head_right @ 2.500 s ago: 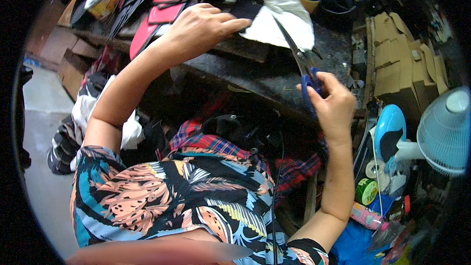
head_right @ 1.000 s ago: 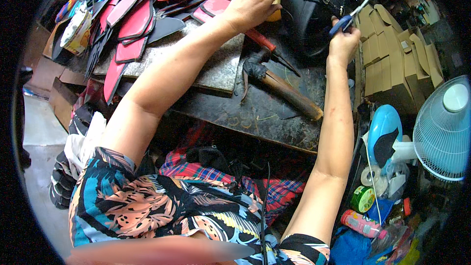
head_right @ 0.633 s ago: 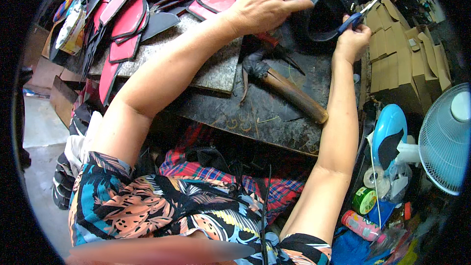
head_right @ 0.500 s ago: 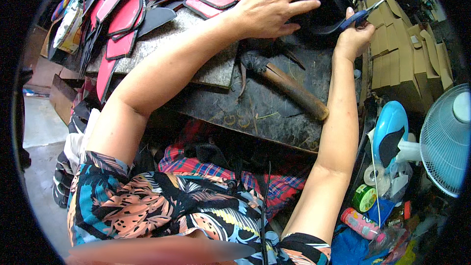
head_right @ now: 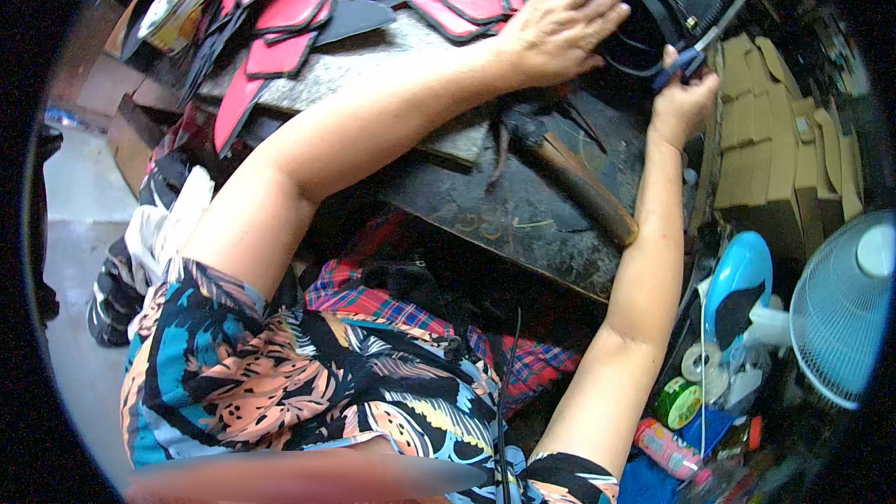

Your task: The person uses scissors to trim the white insole material inside several black slip-on shoes. They repeatedly open each shoe, cut along the edges, and remove excess material, then place the shoes back on the workbench.

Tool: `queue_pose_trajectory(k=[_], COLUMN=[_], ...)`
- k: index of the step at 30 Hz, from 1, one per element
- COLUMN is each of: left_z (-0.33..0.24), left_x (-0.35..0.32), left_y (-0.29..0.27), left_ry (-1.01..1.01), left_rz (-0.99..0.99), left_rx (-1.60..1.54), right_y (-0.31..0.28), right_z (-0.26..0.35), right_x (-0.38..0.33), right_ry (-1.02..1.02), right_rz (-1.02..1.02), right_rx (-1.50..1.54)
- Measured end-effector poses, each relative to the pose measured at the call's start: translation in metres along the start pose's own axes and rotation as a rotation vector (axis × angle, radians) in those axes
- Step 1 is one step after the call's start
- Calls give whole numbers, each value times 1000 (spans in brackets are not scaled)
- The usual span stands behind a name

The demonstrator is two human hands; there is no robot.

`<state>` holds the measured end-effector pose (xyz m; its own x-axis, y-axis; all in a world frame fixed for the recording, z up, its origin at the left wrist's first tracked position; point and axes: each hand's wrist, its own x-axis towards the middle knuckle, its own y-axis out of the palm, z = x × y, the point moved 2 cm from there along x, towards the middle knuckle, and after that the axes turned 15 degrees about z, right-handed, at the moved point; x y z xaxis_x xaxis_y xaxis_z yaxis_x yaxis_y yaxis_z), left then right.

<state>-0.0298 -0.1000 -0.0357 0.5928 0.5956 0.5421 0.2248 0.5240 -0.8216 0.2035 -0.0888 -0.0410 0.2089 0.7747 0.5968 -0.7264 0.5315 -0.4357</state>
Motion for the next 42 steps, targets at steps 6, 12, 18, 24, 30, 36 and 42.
queue_pose_trajectory(k=[6,12,18,24,30,36,42], left_z=[8,26,8,13,57,7,-5], left_x=[4,13,-33,-166,-238,-270,-253], left_y=[0,-19,-88,-112,-111,-132,-131], left_ry=[49,-35,202,-129,-677,-269,-91], left_rz=[-204,-260,-61,191,295,249,43], left_rx=[-239,-367,-316,-155,26,-333,-497], right_y=[-8,-11,-32,-50,-5,1,6], right_z=[-39,-72,-39,61,113,106,88], right_x=[17,28,24,-17,-80,-89,-79], right_ry=[-3,221,-92,-235,-357,-469,-367], right_rz=[-9,-32,-63,221,371,309,326], right_rx=[106,380,237,147,180,-259,-129])
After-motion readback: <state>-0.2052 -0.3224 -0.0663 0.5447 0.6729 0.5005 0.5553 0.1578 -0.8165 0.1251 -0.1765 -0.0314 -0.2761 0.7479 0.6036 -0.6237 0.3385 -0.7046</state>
